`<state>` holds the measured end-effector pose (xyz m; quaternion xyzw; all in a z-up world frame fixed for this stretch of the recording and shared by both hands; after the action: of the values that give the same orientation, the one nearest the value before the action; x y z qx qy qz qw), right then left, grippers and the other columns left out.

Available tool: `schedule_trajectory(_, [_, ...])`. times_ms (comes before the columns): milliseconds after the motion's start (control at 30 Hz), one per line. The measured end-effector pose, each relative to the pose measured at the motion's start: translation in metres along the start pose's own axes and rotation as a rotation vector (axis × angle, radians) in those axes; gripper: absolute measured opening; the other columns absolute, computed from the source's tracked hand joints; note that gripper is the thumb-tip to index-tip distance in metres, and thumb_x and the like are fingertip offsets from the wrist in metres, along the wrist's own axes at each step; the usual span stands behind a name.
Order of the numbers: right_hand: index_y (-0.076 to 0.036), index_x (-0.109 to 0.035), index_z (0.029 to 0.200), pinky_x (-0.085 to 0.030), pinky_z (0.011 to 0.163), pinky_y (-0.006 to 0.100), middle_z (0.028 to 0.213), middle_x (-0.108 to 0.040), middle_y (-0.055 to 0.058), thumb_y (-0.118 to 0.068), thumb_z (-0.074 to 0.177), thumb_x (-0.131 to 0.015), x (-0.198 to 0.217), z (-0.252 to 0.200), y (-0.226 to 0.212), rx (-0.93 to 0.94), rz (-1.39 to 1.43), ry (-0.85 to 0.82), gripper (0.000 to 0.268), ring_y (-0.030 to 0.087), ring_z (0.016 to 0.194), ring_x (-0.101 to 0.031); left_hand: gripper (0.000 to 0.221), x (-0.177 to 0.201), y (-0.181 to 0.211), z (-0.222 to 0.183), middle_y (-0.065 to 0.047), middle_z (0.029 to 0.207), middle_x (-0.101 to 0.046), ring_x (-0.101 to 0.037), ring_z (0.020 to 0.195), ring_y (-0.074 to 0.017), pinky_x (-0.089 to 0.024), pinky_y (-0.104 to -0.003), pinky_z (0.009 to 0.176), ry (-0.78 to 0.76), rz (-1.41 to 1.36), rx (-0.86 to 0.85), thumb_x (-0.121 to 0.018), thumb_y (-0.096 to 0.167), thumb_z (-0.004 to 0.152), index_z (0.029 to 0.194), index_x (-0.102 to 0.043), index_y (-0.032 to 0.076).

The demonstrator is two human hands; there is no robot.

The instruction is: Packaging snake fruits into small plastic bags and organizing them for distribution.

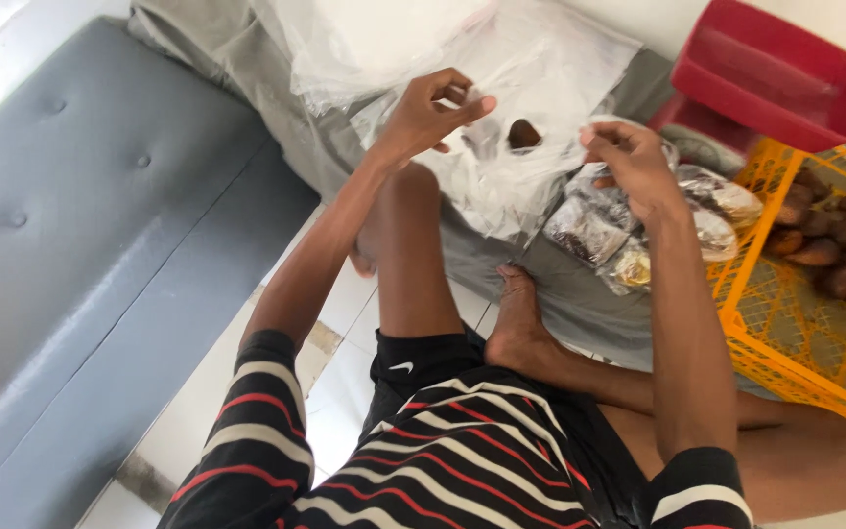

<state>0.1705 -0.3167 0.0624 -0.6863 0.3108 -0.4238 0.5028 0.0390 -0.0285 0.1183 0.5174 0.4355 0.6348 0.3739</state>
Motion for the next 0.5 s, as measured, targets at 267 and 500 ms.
schedule_trajectory(267, [-0.019,-0.062,0.095,-0.048,0.054,0.024,0.081,-0.063,-0.004,-0.033,0.089,-0.084,0.002,-0.009,-0.009,0.026,-0.143,-0.027,0.026,0.006,0.071,-0.058,0.04,0.014,-0.021,0.008,-0.001,0.062,-0.045,-0.053,0.058,-0.0119,-0.046,-0.03,0.049,-0.013,0.048,-0.235,-0.071,0.051,0.095,0.101,-0.054,0.015])
schedule_trajectory(500, [-0.013,-0.062,0.087,-0.052,0.036,0.027,0.07,-0.064,0.002,-0.009,0.08,-0.079,0.006,0.037,0.061,0.281,-0.197,0.283,0.019,0.015,0.05,-0.069,0.017,0.023,-0.07,0.024,-0.012,0.063,-0.061,-0.068,0.071,-0.0432,-0.05,-0.053,0.065,0.301,0.526,-0.069,-0.07,0.012,0.09,0.092,-0.053,0.013])
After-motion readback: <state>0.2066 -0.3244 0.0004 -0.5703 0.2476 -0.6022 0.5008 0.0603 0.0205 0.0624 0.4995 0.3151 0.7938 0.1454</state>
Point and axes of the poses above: each hand's wrist, its own z-axis towards the middle knuckle, its own x-axis out of the back of the hand, y = z × x, the point moved 1 cm from there along z, towards the middle knuckle
